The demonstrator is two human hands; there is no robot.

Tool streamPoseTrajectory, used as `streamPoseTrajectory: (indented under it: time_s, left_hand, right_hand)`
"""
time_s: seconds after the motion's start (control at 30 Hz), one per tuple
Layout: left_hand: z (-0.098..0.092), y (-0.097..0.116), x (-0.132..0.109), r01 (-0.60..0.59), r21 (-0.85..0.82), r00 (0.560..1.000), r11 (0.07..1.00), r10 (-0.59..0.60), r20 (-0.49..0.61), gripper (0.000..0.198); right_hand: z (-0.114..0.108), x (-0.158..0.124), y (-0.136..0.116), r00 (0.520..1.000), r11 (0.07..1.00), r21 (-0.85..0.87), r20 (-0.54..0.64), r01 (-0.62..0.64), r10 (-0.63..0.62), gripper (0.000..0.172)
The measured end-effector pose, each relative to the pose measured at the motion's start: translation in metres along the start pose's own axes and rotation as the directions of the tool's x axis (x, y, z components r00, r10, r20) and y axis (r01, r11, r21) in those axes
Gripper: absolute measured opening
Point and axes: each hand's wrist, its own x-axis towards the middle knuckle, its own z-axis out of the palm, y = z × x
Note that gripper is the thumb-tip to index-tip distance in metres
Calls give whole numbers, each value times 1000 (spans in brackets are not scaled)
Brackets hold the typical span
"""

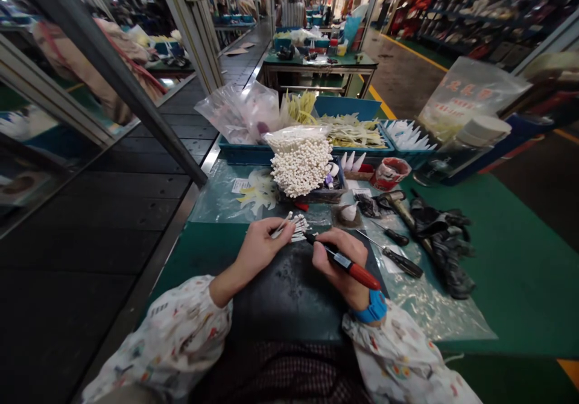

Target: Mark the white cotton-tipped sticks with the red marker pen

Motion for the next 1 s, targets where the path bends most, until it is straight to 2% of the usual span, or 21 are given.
streamPoseTrajectory:
  time_s: [0.07,0.13,0.2,0.27,0.37,0.43,0.67,0.73,0.8,0.9,0.97,1.0]
  left_hand:
    - [-1,0,0,1,-4,1000,1000,-1,-8,37]
    - [-1,1,1,-8,1,1000,1000,8,1,38]
    - [-1,2,1,-26,14,999,1000,25,26,39]
    - [-1,3,1,-42,31,998,999,40,54,40]
    - [0,2,-1,-62,59,995,996,58,80,36]
    - [1,2,-1,-73,71,993,995,66,98,32]
    - [3,-5,-1,-94,101,987,990,79,140,31]
    - [-1,-6,1,-93,137,991,986,78,108,29]
    - [-10,-7,4,-97,178,995,979,94,25,29]
    - [-22,-4,8,-76,167,991,983,93,-99,30]
    - [-25,-3,10,-26,62,995,998,32,-89,34]
    - [-24,-3,10,16,-24,999,1000,-17,-50,37]
  right_hand:
    - [2,-1,2,994,995,67,-81,-69,74,11]
    - [6,-1,6,960,954,213,-139,-210,242,21]
    - [13,1,10,905,853,375,-75,-362,418,22]
    - [18,4,14,869,770,448,34,-454,493,16]
    - [22,5,18,858,745,452,102,-491,504,17]
    - [23,5,19,848,735,450,107,-507,519,24]
    - [25,3,22,828,734,413,101,-540,552,26]
    - [26,4,26,827,735,409,102,-542,553,27]
    - [27,5,31,820,738,388,96,-553,564,29]
    - [28,5,40,824,789,253,60,-559,564,27]
    - [27,4,44,836,827,117,80,-549,544,22]
    - [26,3,45,838,839,52,114,-541,533,19]
